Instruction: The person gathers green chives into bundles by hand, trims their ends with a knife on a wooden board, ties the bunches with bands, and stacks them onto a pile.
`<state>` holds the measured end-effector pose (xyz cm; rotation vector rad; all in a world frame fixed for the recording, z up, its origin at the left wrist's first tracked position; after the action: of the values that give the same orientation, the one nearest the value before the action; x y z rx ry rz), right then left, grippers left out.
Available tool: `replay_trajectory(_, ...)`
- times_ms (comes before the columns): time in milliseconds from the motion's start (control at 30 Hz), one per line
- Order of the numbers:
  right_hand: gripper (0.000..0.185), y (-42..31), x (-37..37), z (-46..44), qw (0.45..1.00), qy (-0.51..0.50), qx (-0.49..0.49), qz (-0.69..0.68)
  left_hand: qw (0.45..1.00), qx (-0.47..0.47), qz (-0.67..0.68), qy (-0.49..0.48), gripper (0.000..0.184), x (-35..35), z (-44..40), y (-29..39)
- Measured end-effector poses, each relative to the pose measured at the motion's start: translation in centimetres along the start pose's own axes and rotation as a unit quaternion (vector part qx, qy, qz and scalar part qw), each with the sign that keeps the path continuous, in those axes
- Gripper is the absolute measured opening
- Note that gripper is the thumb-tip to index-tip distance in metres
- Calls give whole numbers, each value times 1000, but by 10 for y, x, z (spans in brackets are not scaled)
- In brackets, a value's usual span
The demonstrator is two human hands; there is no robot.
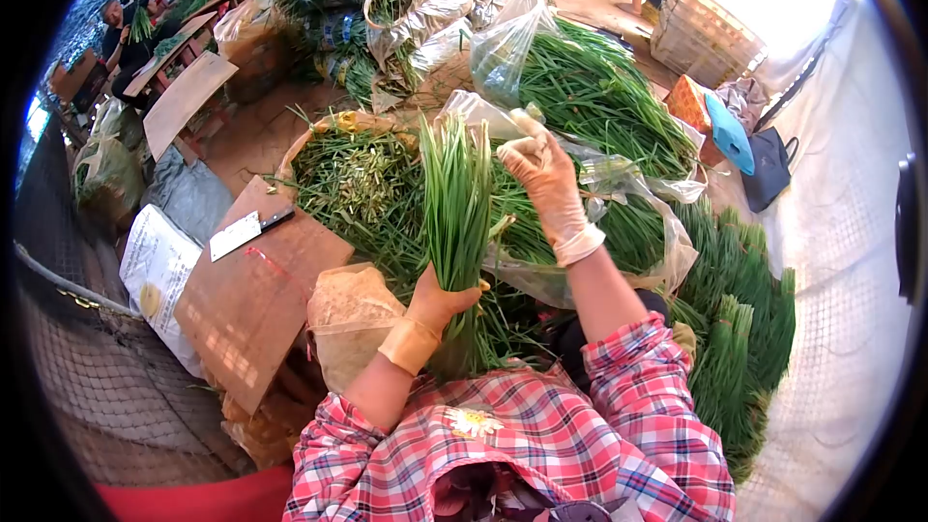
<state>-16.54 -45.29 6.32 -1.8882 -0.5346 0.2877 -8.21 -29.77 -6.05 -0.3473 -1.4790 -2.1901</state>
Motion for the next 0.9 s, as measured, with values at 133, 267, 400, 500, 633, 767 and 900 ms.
replay_trajectory(133, 34, -14, 4, -23, 979, -117, -10, 165, 1000, 0, -29, -6, 51, 3, -2, -7)
replay_trajectory(267, 26, -3, 11, -24, 960, -207, 101, 161, 996, 55, -71, 9, 51, -1, -5, -10)
replay_trajectory(400, 17, 4, 10, -15, 960, -221, 160, 65, 998, 23, -55, -6, 51, -1, 0, -11)
replay_trajectory(500, 18, 7, 5, -15, 944, -248, 177, 130, 999, 7, -44, -12, 50, -3, 3, -11)
replay_trajectory(633, 22, -1, -11, -25, 974, -159, 105, 126, 999, 0, -39, 4, 47, -4, 7, -7)
replay_trajectory(767, 32, -16, 4, -5, 935, -241, 57, 252, 999, 39, -19, 2, 46, -8, 4, -4)
replay_trajectory(900, 21, 26, 17, 15, 966, -205, 72, 142, 998, 14, -50, 26, 49, -7, 2, -8)
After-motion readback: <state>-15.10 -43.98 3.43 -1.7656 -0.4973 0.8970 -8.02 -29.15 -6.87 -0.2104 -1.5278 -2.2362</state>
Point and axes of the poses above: each hand's wrist, its own z-axis away from the middle knuckle, its own x-axis out of the palm, y = z × x, the point moved 8 cm from there along -z, towards the middle knuckle, and after that the axes turned 14 degrees about -x, right-handed, at the moved point
